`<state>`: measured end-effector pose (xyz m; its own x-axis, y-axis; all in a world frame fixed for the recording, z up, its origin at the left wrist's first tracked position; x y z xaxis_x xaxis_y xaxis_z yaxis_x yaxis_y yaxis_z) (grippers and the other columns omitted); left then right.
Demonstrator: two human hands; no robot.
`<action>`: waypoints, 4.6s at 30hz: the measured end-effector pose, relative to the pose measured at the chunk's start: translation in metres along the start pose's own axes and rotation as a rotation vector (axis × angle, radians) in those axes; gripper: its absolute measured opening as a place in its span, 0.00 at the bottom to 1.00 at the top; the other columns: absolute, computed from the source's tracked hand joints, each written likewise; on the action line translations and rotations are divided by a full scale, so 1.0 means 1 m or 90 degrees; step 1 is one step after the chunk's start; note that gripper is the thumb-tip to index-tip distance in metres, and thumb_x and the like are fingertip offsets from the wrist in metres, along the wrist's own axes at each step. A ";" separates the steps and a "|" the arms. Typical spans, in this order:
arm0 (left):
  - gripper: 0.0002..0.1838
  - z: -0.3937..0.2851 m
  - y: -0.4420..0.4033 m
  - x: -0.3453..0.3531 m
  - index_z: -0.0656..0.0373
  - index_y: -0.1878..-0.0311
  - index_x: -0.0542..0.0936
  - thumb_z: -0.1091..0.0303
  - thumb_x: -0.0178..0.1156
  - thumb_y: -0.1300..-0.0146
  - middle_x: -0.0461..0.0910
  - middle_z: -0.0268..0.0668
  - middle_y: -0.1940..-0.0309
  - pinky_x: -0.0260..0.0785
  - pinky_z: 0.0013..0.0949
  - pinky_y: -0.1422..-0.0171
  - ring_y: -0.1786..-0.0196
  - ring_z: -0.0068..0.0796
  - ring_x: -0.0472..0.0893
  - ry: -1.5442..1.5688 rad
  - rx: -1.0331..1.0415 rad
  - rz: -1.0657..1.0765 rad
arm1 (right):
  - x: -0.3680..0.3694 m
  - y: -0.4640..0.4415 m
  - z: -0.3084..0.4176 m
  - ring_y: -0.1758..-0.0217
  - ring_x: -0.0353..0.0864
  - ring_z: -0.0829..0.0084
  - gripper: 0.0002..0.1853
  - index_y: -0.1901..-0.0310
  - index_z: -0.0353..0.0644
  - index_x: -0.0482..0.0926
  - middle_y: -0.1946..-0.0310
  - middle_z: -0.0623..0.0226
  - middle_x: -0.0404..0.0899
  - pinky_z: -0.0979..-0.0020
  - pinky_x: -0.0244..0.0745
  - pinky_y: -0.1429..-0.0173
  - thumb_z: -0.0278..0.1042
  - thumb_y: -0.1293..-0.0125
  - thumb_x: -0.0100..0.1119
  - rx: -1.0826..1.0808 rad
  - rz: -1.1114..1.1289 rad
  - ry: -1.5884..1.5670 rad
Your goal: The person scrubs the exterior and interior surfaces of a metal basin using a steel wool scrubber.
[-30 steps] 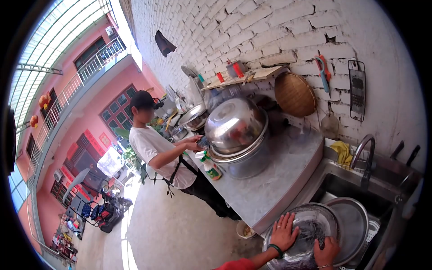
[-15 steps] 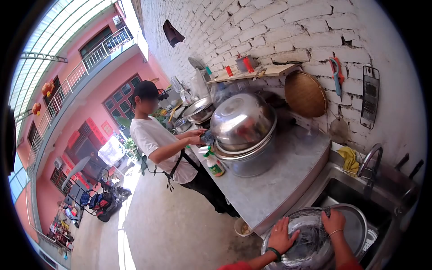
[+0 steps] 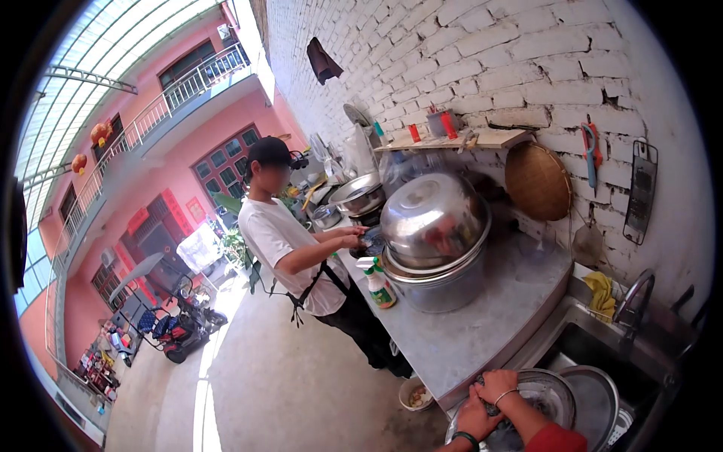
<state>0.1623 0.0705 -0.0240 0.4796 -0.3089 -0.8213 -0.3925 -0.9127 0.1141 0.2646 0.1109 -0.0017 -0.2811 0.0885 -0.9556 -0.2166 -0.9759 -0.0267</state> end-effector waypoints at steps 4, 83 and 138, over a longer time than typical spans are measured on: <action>0.61 -0.009 0.005 -0.013 0.71 0.32 0.52 0.29 0.60 0.55 0.67 0.54 0.38 0.59 0.47 0.34 0.36 0.49 0.69 -0.038 0.031 -0.045 | -0.012 -0.002 -0.022 0.57 0.82 0.56 0.23 0.64 0.46 0.84 0.64 0.57 0.83 0.55 0.74 0.53 0.58 0.47 0.55 0.064 0.012 -0.015; 0.24 -0.008 0.001 -0.011 0.63 0.42 0.70 0.54 0.49 0.34 0.73 0.50 0.46 0.67 0.46 0.43 0.45 0.52 0.73 0.002 0.127 -0.161 | -0.097 0.136 -0.088 0.55 0.74 0.68 0.15 0.59 0.50 0.83 0.61 0.74 0.79 0.63 0.68 0.51 0.29 0.51 0.60 -0.051 -0.378 -0.094; 0.28 0.002 -0.001 -0.012 0.62 0.41 0.70 0.49 0.50 0.35 0.74 0.50 0.46 0.65 0.45 0.41 0.43 0.51 0.73 0.047 0.058 -0.131 | -0.096 0.118 -0.091 0.64 0.74 0.65 0.11 0.70 0.44 0.81 0.64 0.72 0.78 0.65 0.72 0.60 0.21 0.58 0.58 -0.234 -0.290 -0.098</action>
<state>0.1553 0.0760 -0.0152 0.6113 -0.1413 -0.7787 -0.3484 -0.9315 -0.1045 0.3507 -0.0304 0.0602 -0.3734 0.5154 -0.7713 -0.0171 -0.8352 -0.5497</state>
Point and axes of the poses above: each hand's wrist, its own y-axis away from the middle knuckle, its own x-axis out of the palm, z = x × y, the point moved 8 cm from there along -y, towards the middle knuckle
